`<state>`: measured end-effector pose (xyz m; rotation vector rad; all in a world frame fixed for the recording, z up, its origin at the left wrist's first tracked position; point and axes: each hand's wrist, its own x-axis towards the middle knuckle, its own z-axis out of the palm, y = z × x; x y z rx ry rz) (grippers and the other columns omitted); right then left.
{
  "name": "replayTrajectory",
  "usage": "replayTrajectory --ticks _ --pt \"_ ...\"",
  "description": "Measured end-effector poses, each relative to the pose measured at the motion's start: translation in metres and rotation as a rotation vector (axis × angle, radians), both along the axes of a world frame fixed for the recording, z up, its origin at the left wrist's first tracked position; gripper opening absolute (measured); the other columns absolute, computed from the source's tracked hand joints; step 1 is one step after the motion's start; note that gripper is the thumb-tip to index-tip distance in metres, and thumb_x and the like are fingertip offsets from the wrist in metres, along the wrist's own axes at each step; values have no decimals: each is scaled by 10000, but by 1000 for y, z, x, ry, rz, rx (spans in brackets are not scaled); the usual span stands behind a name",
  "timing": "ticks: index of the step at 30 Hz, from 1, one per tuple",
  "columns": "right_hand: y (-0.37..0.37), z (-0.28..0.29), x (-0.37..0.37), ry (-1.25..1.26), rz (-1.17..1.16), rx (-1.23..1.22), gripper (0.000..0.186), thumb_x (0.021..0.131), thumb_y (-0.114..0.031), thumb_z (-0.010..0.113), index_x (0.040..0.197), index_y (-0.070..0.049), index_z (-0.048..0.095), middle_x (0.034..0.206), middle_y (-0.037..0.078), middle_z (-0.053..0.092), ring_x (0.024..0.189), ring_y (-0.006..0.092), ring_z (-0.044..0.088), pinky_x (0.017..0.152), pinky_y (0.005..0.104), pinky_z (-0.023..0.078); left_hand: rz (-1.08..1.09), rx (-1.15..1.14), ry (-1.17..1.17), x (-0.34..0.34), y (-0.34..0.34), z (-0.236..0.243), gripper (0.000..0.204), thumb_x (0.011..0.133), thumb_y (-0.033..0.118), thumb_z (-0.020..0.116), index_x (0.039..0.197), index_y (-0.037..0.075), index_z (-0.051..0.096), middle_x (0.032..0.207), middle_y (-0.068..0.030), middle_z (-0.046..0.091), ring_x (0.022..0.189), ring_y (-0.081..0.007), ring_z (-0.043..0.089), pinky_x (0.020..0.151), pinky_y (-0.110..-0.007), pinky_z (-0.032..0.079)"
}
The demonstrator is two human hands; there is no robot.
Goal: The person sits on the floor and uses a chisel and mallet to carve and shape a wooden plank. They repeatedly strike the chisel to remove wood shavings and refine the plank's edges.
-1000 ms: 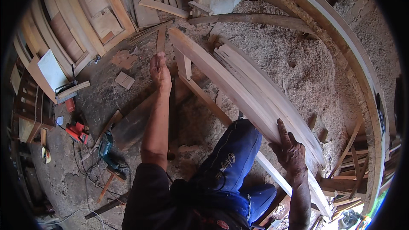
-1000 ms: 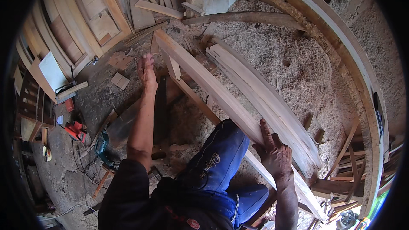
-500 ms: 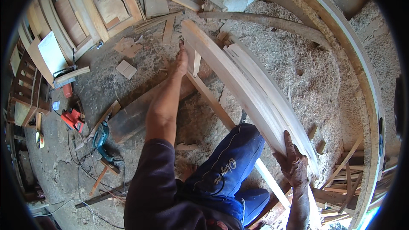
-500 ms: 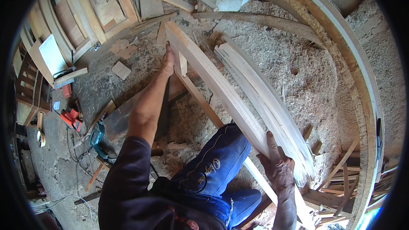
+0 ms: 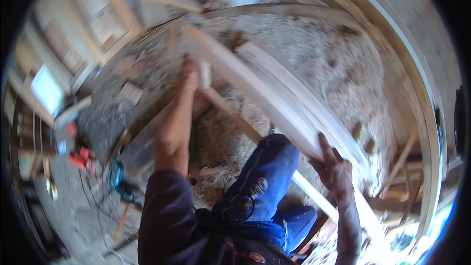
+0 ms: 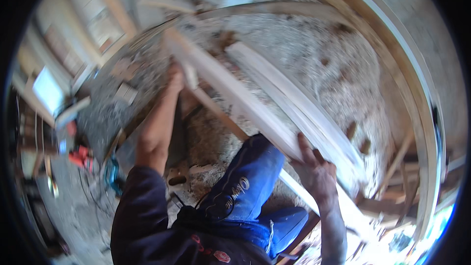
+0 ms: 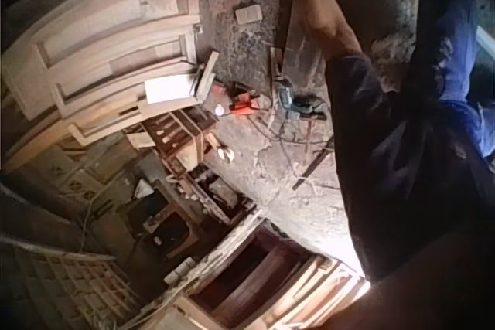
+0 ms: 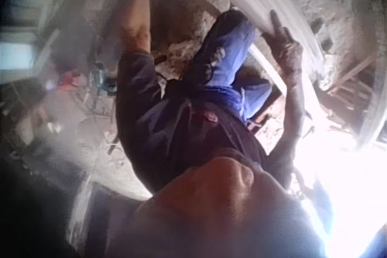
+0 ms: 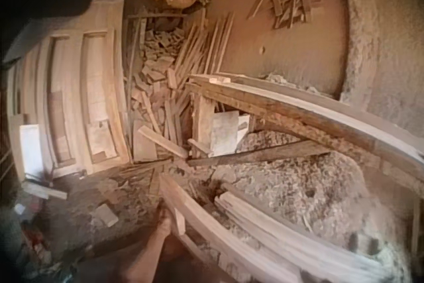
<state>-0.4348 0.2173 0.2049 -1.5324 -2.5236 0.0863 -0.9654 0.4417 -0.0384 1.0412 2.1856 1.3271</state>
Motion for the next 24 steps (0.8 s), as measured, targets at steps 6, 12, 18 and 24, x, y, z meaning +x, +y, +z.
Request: replayTrajectory --ticks 6,12,18,24 --pt "-19 -5 10 -109 -91 -168 699 1002 -205 538 1625 -307 238 1113 172 689 774 339 734 604 459 595 -225 764 484 137 -68 173 461 1054 324 534 1357 -21 565 1409 -216 569 1294 -379 535 1120 -481 399" --pt "-15 -44 12 40 -61 77 645 973 -286 569 1580 -248 355 1041 109 676 885 303 725 736 425 580 -1566 -158 1197 344 -163 281 632 753 359 858 1197 -7 596 1215 -240 653 1222 -418 566 1066 -517 419" --pt "-140 -20 221 -170 -332 -58 786 867 -348 751 1549 -315 361 1145 59 609 1103 271 629 897 446 512 -1686 -287 979 415 -176 276 567 754 228 845 1204 22 567 1090 -269 704 1052 -459 670 909 -519 525" --pt "-269 -15 471 -513 -703 -134 937 635 -321 931 1440 -210 467 1170 109 611 1099 327 607 918 465 496 -1713 -374 977 415 -163 275 601 721 207 843 1216 -9 579 1053 -288 715 1007 -475 688 882 -526 541"
